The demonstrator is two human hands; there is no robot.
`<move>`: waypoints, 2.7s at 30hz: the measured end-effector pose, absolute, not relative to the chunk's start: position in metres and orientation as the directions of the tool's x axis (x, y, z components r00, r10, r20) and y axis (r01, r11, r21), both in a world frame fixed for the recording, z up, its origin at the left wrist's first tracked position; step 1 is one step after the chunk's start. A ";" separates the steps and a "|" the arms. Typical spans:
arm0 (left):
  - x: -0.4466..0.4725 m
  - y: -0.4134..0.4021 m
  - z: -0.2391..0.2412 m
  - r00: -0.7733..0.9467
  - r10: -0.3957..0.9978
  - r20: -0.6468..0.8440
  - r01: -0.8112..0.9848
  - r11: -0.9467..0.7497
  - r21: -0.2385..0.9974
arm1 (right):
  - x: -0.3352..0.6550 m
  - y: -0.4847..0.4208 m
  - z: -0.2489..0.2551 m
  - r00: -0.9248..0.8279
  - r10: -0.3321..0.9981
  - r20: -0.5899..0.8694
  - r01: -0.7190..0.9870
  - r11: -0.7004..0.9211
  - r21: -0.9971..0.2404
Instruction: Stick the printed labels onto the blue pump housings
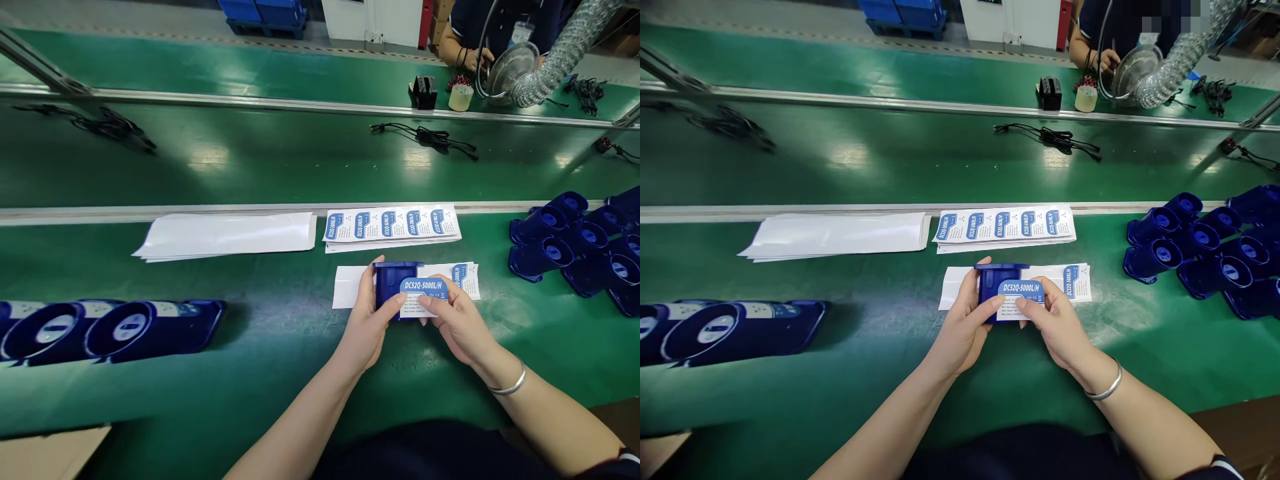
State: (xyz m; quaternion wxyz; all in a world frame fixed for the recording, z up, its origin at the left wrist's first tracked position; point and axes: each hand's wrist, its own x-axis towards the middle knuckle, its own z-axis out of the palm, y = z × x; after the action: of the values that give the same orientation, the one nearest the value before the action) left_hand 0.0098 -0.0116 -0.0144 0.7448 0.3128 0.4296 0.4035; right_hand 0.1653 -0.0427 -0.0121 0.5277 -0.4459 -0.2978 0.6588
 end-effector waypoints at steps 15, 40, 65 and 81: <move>0.010 -0.017 -0.019 0.275 0.880 -0.388 -0.425 0.473 0.771 | 0.180 -0.036 -0.007 -0.050 0.988 -0.148 -0.297 -0.156 -0.942; 0.002 -0.031 -0.021 0.337 0.852 -0.400 -0.534 0.523 0.665 | 0.172 -0.043 -0.003 -0.034 0.858 0.513 0.433 0.475 -0.766; 0.007 -0.022 -0.016 0.653 0.687 -0.319 -0.466 0.696 0.546 | 0.174 -0.033 -0.030 0.151 0.984 0.098 -0.151 0.120 -0.981; 0.010 -0.025 -0.006 0.678 0.615 -0.403 -0.265 0.715 0.646 | 0.177 -0.038 -0.032 0.082 0.997 -0.001 -0.145 0.011 -0.989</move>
State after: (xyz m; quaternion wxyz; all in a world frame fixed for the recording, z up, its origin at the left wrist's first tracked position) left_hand 0.0103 -0.0250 -0.0064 0.8720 0.2804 0.3119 0.2523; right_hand 0.1773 -0.0376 -0.0319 0.5564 -0.4812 -0.4426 0.5129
